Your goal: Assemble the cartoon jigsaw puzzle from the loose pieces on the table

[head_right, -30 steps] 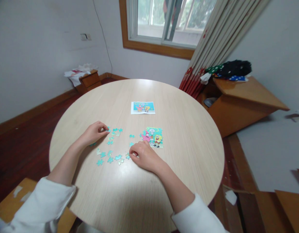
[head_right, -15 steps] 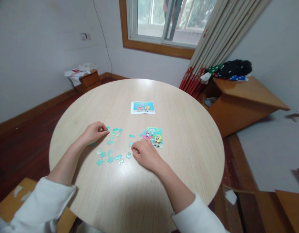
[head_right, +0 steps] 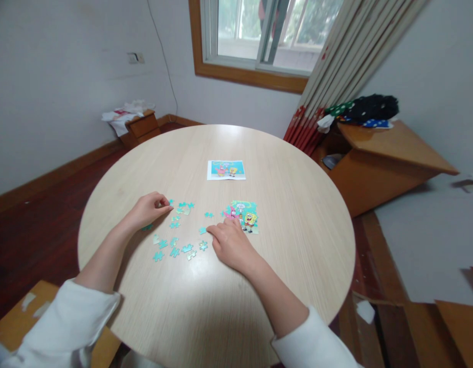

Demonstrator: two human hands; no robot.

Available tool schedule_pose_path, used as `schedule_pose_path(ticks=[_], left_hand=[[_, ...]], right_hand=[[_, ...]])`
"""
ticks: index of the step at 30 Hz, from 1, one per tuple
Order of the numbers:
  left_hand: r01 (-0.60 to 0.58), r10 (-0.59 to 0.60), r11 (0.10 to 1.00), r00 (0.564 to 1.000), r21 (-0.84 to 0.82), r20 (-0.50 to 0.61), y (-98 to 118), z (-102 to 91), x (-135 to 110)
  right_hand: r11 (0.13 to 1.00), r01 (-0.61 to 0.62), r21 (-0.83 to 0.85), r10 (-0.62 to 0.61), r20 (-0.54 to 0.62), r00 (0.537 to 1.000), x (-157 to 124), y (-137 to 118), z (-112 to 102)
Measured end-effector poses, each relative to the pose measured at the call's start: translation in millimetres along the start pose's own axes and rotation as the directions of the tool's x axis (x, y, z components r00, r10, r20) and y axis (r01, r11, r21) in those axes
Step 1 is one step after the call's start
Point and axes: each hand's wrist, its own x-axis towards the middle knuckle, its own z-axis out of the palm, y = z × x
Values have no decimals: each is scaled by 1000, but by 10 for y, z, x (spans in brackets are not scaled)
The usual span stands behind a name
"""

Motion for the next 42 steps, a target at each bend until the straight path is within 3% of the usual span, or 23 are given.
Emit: schedule_pose_path(ticks=[9,12,15,20,23,30,35,38,42], left_hand=[[95,-116,960,991,-262,-64,100,-139,-52],[160,-128,925,985,-345,111,185,-194,-107],[234,-105,878,945,-418,310,240,-228,-156],[338,-88,834,861,-436,500,253,-277,-183],[332,-35,848,812,-412,583,255,-301,-190],[421,-56,818,737,-392,674,251,-285,-220],[422,43,778,703,-466,709,120,-222,-186],[442,24,772,699,-458,715,89,-210,-169],[440,-7,773,726,-458,687,136,-235,-177]], right_hand=[[1000,-9,20,9,5,1000,3,22,17],[1000,-7,23,7,6,1000,2,31,16],[1000,-11,29,11,2,1000,0,20,13],[998,-26,49,25,21,999,1,8,3],[998,-30,58,28,30,999,4,7,-2],[997,-36,75,34,38,999,7,1,-6],[997,-33,68,31,39,999,12,-1,-10],[998,-33,59,30,41,999,18,-9,-17],[998,-33,58,30,42,999,19,-22,-29]])
